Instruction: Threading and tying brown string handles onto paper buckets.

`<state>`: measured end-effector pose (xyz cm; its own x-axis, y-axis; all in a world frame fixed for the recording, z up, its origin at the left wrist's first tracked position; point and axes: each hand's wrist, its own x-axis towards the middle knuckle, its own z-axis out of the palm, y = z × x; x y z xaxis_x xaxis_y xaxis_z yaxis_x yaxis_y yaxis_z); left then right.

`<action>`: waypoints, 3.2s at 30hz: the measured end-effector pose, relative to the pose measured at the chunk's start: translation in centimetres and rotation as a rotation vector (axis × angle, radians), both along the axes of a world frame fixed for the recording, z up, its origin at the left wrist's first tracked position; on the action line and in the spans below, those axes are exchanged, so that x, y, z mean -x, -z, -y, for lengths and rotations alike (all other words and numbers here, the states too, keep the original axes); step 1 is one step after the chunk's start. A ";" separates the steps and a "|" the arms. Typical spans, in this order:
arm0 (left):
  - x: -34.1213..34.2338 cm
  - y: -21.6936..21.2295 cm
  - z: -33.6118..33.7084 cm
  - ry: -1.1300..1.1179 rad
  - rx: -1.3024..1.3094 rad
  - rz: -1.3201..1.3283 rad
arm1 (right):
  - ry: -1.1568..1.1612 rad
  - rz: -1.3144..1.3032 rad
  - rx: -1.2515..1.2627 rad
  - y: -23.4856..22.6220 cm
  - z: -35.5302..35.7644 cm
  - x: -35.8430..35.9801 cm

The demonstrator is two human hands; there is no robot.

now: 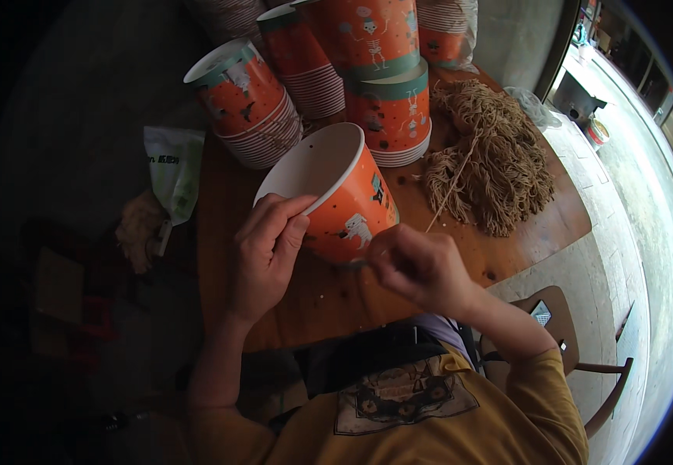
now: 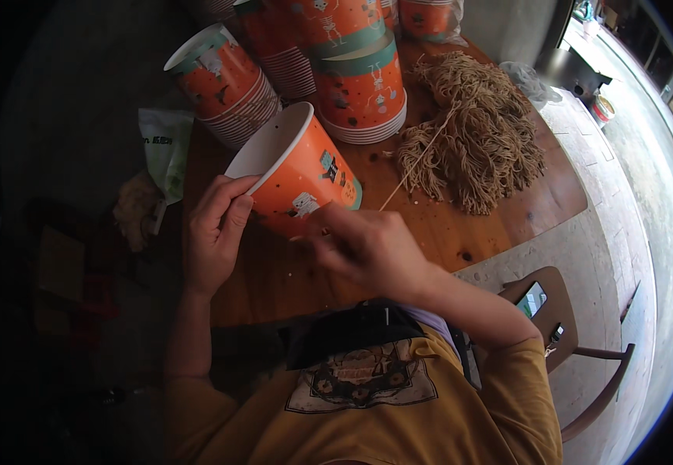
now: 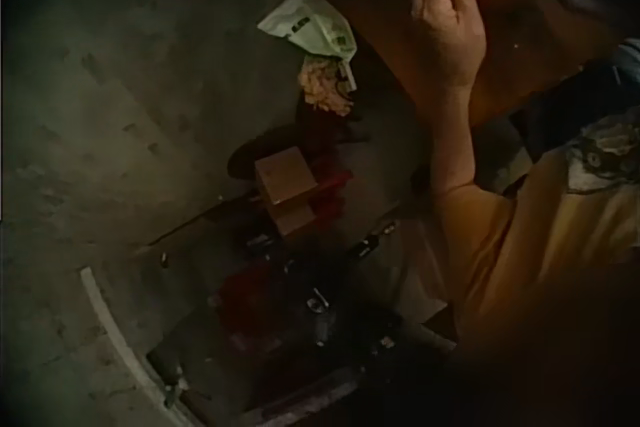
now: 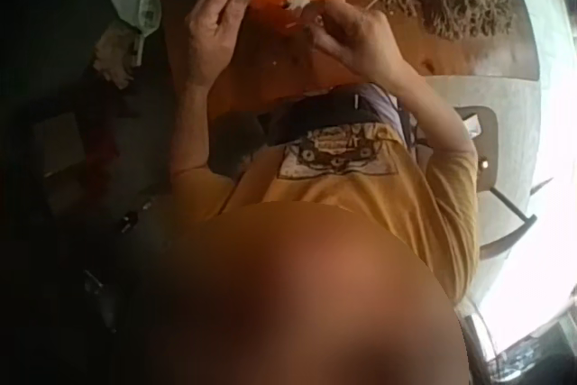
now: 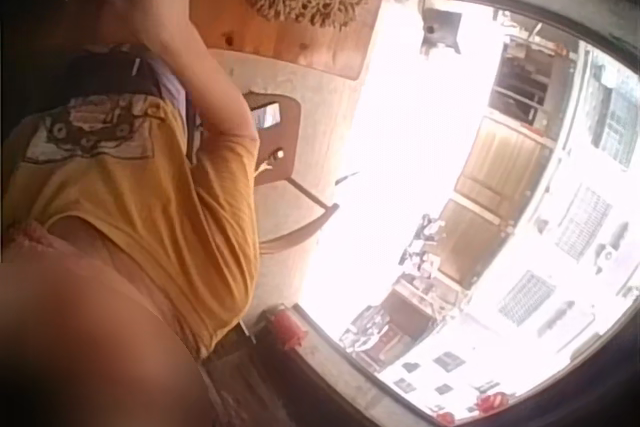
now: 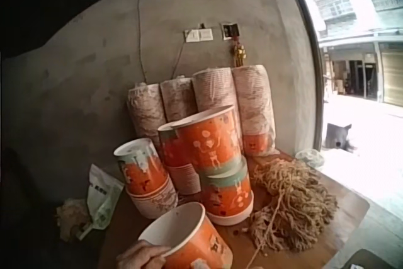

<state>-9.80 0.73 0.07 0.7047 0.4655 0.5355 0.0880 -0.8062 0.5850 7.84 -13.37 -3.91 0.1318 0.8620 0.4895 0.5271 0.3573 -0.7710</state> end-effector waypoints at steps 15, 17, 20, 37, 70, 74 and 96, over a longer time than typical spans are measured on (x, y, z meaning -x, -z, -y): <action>1.9 0.4 -0.4 0.073 0.445 0.081 | -0.002 0.082 -0.304 -2.5 -3.4 7.0; 1.8 -0.2 0.1 0.058 0.625 0.115 | 0.178 0.172 -0.230 -2.2 -3.6 5.3; 1.7 0.5 -0.9 0.100 0.600 0.124 | 0.314 0.194 -0.312 -1.3 -4.6 4.2; 0.2 -0.6 0.0 0.184 0.812 0.124 | 0.342 0.228 -0.288 -0.4 -6.2 3.8; -3.9 0.5 0.8 0.182 0.470 -0.148 | 0.293 -0.069 0.094 -1.4 -1.2 -0.1; -4.5 0.4 0.9 0.225 0.515 -0.080 | 0.277 -0.038 0.104 -1.7 -1.6 -0.2; -6.7 0.2 0.2 0.283 1.031 -0.097 | -0.129 -0.558 0.279 -2.7 -1.6 -4.1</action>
